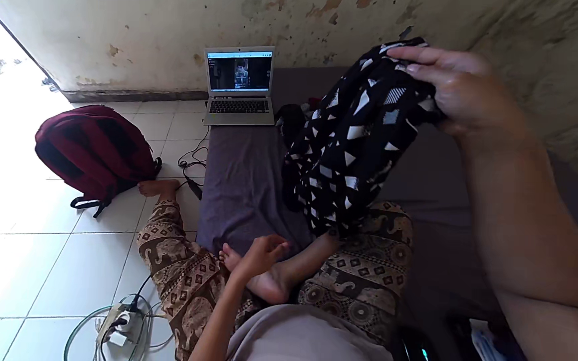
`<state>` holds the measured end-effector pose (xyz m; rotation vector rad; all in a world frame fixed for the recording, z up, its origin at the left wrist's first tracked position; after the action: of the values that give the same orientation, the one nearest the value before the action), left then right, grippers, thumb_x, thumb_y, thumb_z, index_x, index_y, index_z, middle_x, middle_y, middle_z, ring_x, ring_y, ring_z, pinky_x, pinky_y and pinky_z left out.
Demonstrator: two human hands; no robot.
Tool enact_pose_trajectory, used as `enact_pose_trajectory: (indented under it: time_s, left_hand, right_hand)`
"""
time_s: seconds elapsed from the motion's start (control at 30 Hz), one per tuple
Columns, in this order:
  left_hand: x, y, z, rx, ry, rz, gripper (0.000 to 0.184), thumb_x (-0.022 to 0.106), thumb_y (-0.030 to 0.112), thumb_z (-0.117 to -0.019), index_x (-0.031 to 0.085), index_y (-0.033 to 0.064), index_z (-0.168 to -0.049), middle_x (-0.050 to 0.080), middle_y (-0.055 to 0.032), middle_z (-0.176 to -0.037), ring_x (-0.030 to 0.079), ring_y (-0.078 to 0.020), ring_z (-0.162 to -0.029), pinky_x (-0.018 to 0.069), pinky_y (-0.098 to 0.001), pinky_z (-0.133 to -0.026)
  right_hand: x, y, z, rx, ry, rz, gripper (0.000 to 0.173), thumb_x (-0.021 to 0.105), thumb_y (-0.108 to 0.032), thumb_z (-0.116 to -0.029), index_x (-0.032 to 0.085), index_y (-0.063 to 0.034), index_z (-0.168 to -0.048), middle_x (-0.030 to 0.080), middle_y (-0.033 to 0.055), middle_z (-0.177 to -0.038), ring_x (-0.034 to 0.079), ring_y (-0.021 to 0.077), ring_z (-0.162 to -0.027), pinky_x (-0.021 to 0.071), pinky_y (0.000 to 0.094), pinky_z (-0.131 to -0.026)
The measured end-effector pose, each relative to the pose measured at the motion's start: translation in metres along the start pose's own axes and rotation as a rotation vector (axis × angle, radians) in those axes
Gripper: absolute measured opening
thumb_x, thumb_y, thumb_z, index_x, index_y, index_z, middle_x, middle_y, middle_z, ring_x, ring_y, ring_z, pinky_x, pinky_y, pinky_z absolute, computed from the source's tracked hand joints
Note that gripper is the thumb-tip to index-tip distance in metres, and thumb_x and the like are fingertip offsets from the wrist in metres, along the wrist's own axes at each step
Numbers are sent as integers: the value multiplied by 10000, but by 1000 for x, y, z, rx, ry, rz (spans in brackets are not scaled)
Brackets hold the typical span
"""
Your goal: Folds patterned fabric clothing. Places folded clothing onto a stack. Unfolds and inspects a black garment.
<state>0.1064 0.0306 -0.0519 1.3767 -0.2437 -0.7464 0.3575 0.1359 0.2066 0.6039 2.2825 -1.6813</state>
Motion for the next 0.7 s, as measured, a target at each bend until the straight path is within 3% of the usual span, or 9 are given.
enact_pose_trajectory:
  time_s: [0.13,0.2,0.3,0.4,0.47,0.53,0.57,0.7]
  left_hand:
    - [25,-6,-24,20,-35,86,364,440,147,-1093,601,-90,-1317,669,-235,-1237,678,-237,-1063,516,-370,-982]
    - [35,-8,-34,60,-19,130,404,441,165,-1093,549,-91,-1386,620,-257,-1341,648,-277,-1190,487,-401,-1056]
    - [49,-1,-45,119,-15,170,520,443,231,-1099,403,-80,-1513,469,-279,-1518,506,-327,-1391,380,-435,-1170]
    - [56,15,-59,184,59,190,650,389,321,-1105,226,-92,-1579,267,-316,-1622,270,-369,-1534,196,-462,-1265]
    - [52,28,-70,224,175,205,650,362,349,-1108,270,-110,-1559,323,-324,-1592,301,-362,-1519,207,-458,-1259]
    - [42,43,-80,234,303,230,556,344,301,-1119,443,-137,-1448,516,-318,-1444,489,-320,-1399,349,-450,-1182]
    - [36,51,-83,206,337,253,527,340,280,-1125,476,-135,-1421,552,-313,-1403,527,-308,-1359,377,-453,-1156]
    - [18,71,-91,154,447,508,433,358,128,-1120,424,-143,-1450,457,-291,-1497,423,-241,-1428,301,-343,-1196]
  right_hand:
    - [0,-2,-20,33,24,82,406,355,-131,-1104,499,-57,-1477,549,102,-1417,581,60,-1125,479,263,-953]
    - [1,-2,-26,59,34,89,409,365,-143,-1108,486,-49,-1487,537,131,-1428,577,101,-1161,474,294,-979]
    - [7,0,-31,103,66,55,410,385,-133,-1103,469,-44,-1494,529,141,-1417,585,118,-1153,493,293,-967]
    - [12,3,-32,146,72,12,411,385,-127,-1102,463,-45,-1496,522,143,-1427,580,137,-1160,494,318,-962]
    - [16,6,-30,162,50,-3,415,380,-128,-1103,460,-48,-1502,520,143,-1429,581,142,-1157,498,320,-957]
    - [19,10,-26,175,35,-14,412,388,-135,-1103,463,-52,-1499,524,140,-1430,582,142,-1153,495,320,-955]
    - [20,12,-25,181,30,-17,410,391,-143,-1105,463,-55,-1499,523,140,-1432,579,145,-1157,493,324,-956]
    - [20,22,-25,193,56,-40,411,409,-146,-1104,466,-45,-1498,510,151,-1457,565,162,-1199,477,343,-985]
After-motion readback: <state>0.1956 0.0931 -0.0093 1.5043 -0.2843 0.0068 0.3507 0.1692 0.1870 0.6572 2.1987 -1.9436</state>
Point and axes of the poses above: each hand's wrist, its own z-axis away from the middle knuckle, its own x-axis out of the palm, y = z × x, the point moved 2 cm from there along -z, towards the middle knuckle
